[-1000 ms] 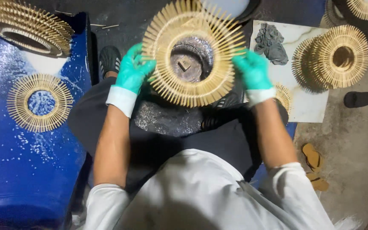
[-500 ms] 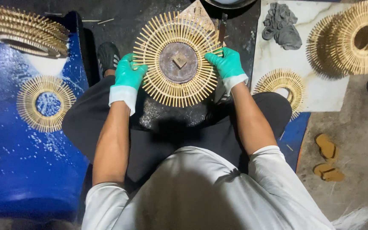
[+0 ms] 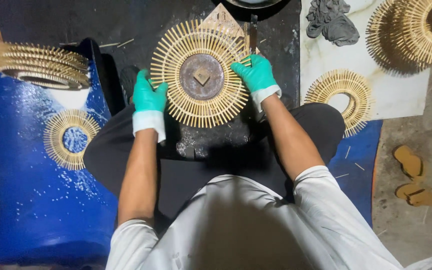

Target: Trimming and cleaning the edges of wooden circular furniture components using a sharp tool.

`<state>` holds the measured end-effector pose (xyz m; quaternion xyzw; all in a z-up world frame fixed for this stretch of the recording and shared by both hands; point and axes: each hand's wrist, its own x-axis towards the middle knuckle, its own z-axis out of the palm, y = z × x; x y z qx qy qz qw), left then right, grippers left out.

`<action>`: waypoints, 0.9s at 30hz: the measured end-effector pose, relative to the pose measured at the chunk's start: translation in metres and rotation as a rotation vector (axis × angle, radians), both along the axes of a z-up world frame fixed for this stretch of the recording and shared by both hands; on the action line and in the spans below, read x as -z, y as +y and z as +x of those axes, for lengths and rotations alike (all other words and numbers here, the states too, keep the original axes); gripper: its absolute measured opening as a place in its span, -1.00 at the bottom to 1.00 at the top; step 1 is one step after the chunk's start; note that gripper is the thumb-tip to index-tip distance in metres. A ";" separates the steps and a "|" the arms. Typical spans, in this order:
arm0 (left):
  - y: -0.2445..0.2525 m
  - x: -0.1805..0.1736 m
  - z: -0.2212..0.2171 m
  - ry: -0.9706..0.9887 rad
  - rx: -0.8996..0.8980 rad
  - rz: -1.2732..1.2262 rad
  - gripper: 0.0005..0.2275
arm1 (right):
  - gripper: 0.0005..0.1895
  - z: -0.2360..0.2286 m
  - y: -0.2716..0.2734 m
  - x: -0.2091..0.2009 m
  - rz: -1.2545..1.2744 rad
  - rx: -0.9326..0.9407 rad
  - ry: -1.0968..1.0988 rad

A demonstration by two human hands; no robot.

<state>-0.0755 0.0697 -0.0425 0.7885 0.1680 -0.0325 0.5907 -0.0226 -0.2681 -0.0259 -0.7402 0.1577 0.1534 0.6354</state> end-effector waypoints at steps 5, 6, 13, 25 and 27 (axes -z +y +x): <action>-0.082 -0.108 0.021 -0.122 0.573 0.789 -0.11 | -0.71 -0.001 0.003 -0.003 -0.064 -0.052 -0.070; -0.097 -0.116 0.025 -0.113 0.582 0.787 -0.11 | -0.71 -0.005 0.001 0.008 -0.062 -0.049 -0.058; -0.134 -0.128 0.054 0.306 0.861 0.865 0.06 | -0.63 -0.001 -0.003 0.034 -0.282 -0.066 -0.126; -0.121 -0.068 0.016 -0.020 0.499 0.807 -0.46 | -0.52 -0.003 -0.041 -0.035 -0.251 0.009 -0.121; -0.124 -0.071 0.023 -0.055 0.499 0.876 -0.53 | -0.53 0.003 -0.048 -0.038 -0.141 0.069 0.006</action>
